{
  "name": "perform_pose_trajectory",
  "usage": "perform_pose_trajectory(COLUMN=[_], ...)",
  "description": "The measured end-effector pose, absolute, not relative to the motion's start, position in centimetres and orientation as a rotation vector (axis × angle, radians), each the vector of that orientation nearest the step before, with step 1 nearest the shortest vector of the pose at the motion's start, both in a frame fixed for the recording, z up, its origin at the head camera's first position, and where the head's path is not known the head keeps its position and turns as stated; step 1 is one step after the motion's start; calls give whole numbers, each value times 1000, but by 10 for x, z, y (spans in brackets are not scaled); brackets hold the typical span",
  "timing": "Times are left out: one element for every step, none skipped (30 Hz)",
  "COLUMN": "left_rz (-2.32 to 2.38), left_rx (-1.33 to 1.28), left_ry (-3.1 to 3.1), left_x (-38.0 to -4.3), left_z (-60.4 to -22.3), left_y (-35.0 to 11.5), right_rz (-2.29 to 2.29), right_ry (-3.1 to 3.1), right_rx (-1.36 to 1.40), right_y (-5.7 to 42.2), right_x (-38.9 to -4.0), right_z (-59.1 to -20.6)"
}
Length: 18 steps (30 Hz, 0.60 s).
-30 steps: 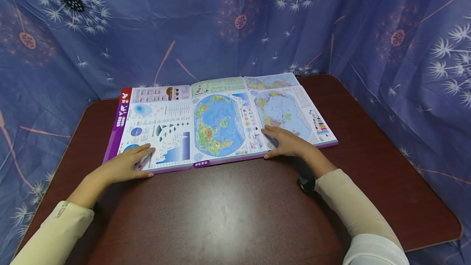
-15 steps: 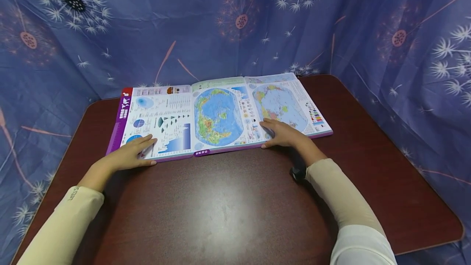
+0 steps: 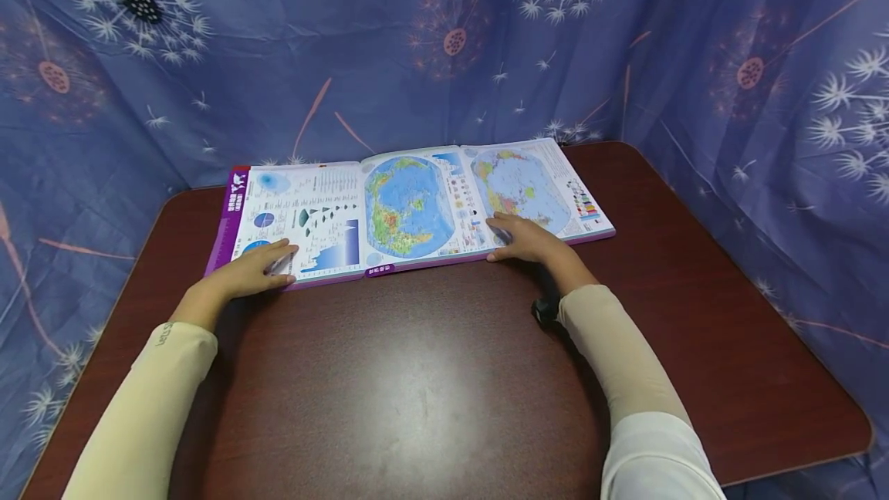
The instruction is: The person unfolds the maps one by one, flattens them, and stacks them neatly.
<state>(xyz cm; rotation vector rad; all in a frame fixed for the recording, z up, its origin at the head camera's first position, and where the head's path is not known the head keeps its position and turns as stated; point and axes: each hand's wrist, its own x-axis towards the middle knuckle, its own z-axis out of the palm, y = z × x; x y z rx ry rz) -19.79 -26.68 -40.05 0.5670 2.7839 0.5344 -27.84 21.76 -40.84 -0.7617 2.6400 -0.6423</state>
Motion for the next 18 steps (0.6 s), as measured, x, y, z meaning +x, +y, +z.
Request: perform_pose_trajectory(left_rz=[537, 539, 546, 546, 548, 552, 554, 554, 553, 551, 552, 549, 550, 544, 539, 530, 520, 507], left_rx=[560, 556, 552, 549, 543, 539, 532, 526, 521, 513, 506, 499, 490, 487, 486, 484, 479, 472], left_ry=[2785, 2787, 2787, 2788, 2786, 2785, 2782, 2781, 2779, 2777, 2775, 2774, 2772, 2773, 2774, 2776, 2778, 2781], left_x=[-199, -201, -202, -203, -204, -204, -205, -205, -205, -205, -205, -205, -205, -205, -205, -205, -204, -204], left_z=[-401, -401, -401, -400, -400, -399, -399, -398, -398, -397, -396, -396, -396, -396, -396, -396, -396, -396], left_y=[-266, -266, -266, -265, -265, -265, -264, -264, -264, -264, -263, -263, -262, -262, -261, -261, -260, -259], right_rz=[-650, -656, -669, -679, -688, -692, -695, -702, -705, -704, -702, -702, -704, -704, -696, -693, -682, -672], right_ry=[2639, 2637, 2635, 2632, 2629, 2628, 2627, 2624, 2621, 2619, 2618, 2617, 2616, 2612, 2612, 2611, 2616, 2622], right_rx=[-750, -743, -730, -722, -711, -703, -699, -695, -692, -691, -691, -693, -694, -694, -698, -698, -702, -707], right_y=[217, 217, 216, 216, 216, 215, 215, 215, 215, 215, 214, 214, 214, 214, 213, 213, 212, 212], right_x=[-280, -281, -282, -282, -283, -283, -284, -284, -284, -285, -285, -286, -286, -286, -287, -287, -287, -286], right_z=[-408, -408, -408, -408, -407, -407, -407, -406, -406, -406, -407, -407, -407, -408, -408, -409, -409, -409])
